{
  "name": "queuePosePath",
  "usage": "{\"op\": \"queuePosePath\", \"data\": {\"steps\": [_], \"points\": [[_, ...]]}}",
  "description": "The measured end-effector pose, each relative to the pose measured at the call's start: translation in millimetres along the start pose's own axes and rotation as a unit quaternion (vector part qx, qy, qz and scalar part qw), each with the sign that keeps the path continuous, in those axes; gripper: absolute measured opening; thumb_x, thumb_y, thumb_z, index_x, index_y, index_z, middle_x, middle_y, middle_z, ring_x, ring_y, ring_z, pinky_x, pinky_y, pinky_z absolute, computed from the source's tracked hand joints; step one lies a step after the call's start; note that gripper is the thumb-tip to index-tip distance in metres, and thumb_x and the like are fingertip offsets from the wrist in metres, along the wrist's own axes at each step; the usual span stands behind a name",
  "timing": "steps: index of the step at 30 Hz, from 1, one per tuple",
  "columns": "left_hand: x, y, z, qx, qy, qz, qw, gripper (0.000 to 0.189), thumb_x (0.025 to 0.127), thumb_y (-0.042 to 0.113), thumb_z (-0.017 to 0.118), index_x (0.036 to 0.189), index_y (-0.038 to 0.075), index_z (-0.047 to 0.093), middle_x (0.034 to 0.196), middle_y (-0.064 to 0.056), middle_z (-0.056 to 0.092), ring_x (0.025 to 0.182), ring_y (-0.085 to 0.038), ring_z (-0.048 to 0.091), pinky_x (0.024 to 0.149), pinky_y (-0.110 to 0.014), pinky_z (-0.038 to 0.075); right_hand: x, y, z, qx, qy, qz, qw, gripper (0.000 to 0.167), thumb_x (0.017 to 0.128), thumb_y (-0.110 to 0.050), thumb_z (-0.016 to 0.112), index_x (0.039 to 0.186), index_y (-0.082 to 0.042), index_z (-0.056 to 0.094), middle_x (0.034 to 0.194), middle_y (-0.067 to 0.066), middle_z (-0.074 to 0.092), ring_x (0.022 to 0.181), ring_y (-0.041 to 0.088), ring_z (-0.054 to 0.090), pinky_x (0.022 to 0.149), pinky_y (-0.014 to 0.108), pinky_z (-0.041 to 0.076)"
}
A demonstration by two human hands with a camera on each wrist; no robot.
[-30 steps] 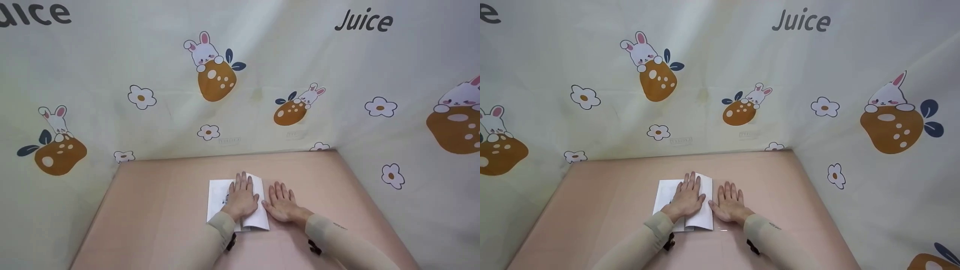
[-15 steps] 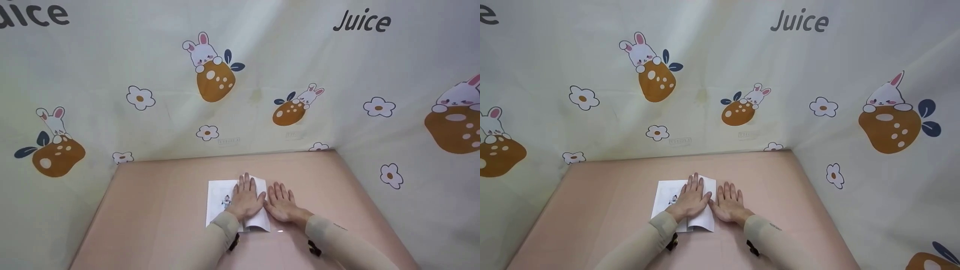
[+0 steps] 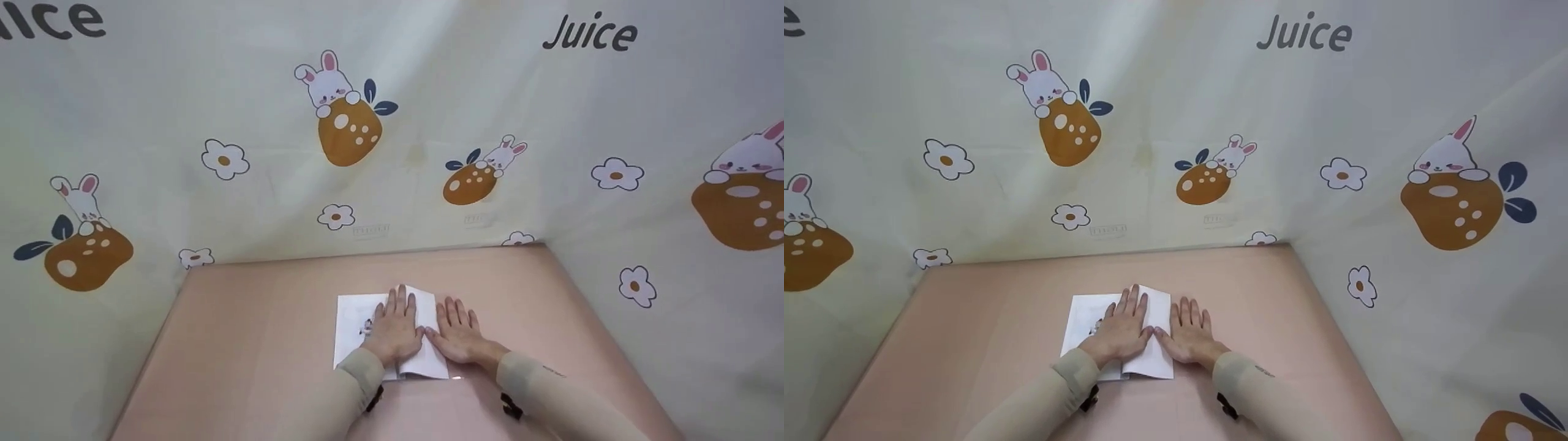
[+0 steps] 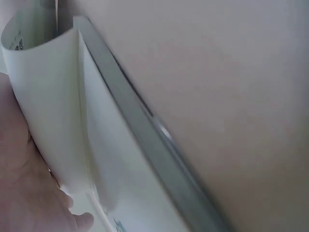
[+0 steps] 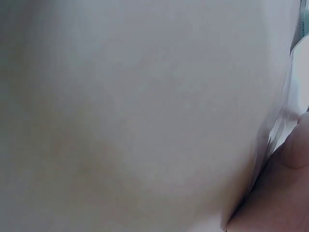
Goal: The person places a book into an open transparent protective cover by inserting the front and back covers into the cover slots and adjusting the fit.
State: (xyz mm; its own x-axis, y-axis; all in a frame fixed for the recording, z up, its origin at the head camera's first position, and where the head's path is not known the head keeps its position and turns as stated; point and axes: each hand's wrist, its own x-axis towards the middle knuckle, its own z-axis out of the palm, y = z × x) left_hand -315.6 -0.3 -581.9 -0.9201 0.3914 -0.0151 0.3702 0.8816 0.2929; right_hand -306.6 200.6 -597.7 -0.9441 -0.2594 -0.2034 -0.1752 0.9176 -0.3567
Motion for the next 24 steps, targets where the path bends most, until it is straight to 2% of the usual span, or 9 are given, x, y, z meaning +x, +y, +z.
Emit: {"op": "queuePosePath", "data": {"steps": [5,7,9,11,14,16,18,20,24], "points": [[-4.3,-0.8,-6.6,-0.047,-0.018,-0.009,0.9987,0.083,0.111,0.039,0.048,0.177,-0.004,0.02,0.188,-0.028,0.009,0.176,-0.047,0.017,0.14,-0.064,0.029,9.0,4,7,0.029,0.007,-0.026,0.9992,0.101,0.114,-0.073,0.026,0.177,0.005,0.015,0.188,0.031,-0.001,0.176,0.054,-0.004,0.14,0.075,-0.004],[-7.6,-3.1,-7.6,-0.062,-0.021,-0.02,0.9977,0.086,0.112,0.042,0.048,0.176,-0.007,0.018,0.188,-0.029,0.009,0.176,-0.048,0.017,0.14,-0.064,0.03,16.8,13,10,0.059,0.013,-0.039,0.9974,0.103,0.113,-0.074,0.03,0.176,0.007,0.019,0.186,0.034,0.001,0.174,0.057,-0.003,0.139,0.078,-0.003],[-10.6,-4.0,-7.0,-0.07,-0.025,-0.037,0.9966,0.09,0.113,0.048,0.047,0.176,-0.008,0.016,0.187,-0.031,0.01,0.176,-0.049,0.016,0.141,-0.064,0.028,16.4,17,3,0.094,0.036,-0.044,0.994,0.094,0.114,-0.064,0.041,0.172,0.009,0.03,0.184,0.037,0.013,0.172,0.06,0.007,0.138,0.079,0.004],[-12.5,-3.2,-5.6,-0.074,-0.023,-0.049,0.9958,0.094,0.113,0.055,0.047,0.175,-0.01,0.017,0.186,-0.033,0.013,0.175,-0.051,0.017,0.141,-0.064,0.027,13.5,20,-7,0.115,0.084,-0.033,0.9893,0.077,0.113,-0.048,0.055,0.164,0.009,0.048,0.176,0.038,0.036,0.167,0.06,0.029,0.138,0.076,0.02],[-12.0,0.5,-2.6,-0.081,-0.017,-0.063,0.9946,0.099,0.113,0.061,0.047,0.174,-0.011,0.018,0.185,-0.035,0.015,0.175,-0.053,0.016,0.142,-0.063,0.024,3.8,22,-27,0.117,0.165,0.025,0.979,0.049,0.103,-0.027,0.071,0.139,0.006,0.072,0.143,0.03,0.072,0.135,0.051,0.068,0.121,0.066,0.052],[-9.5,2.8,1.4,-0.08,-0.007,-0.069,0.9943,0.1,0.113,0.063,0.047,0.174,-0.011,0.018,0.184,-0.036,0.016,0.174,-0.053,0.016,0.143,-0.064,0.022,2.5,26,-35,0.102,0.193,0.071,0.9733,0.035,0.1,-0.025,0.075,0.122,0.001,0.081,0.119,0.021,0.082,0.109,0.039,0.077,0.102,0.057,0.064],[-8.4,6.5,2.8,-0.073,-0.004,-0.075,0.9945,0.1,0.112,0.063,0.047,0.174,-0.01,0.019,0.184,-0.034,0.017,0.175,-0.052,0.016,0.143,-0.064,0.02,1.9,30,-41,0.098,0.191,0.106,0.9709,0.026,0.097,-0.024,0.079,0.11,-0.001,0.084,0.103,0.014,0.084,0.092,0.029,0.076,0.086,0.048,0.066],[-8.4,10.5,3.7,-0.059,-0.005,-0.078,0.9952,0.101,0.112,0.064,0.048,0.174,-0.01,0.02,0.185,-0.034,0.019,0.175,-0.052,0.016,0.143,-0.065,0.019,2.1,33,-44,0.103,0.178,0.121,0.9711,0.022,0.096,-0.023,0.08,0.1,-0.003,0.085,0.095,0.01,0.084,0.084,0.023,0.073,0.076,0.039,0.065],[-9.7,17.3,9.0,-0.035,-0.009,-0.086,0.9956,0.108,0.109,0.073,0.048,0.175,-0.008,0.021,0.185,-0.032,0.019,0.176,-0.05,0.015,0.143,-0.067,0.017,3.1,35,-45,0.14,0.156,0.136,0.9684,0.018,0.093,-0.02,0.081,0.094,-0.003,0.086,0.081,0.006,0.081,0.069,0.016,0.069,0.061,0.027,0.057]]}}
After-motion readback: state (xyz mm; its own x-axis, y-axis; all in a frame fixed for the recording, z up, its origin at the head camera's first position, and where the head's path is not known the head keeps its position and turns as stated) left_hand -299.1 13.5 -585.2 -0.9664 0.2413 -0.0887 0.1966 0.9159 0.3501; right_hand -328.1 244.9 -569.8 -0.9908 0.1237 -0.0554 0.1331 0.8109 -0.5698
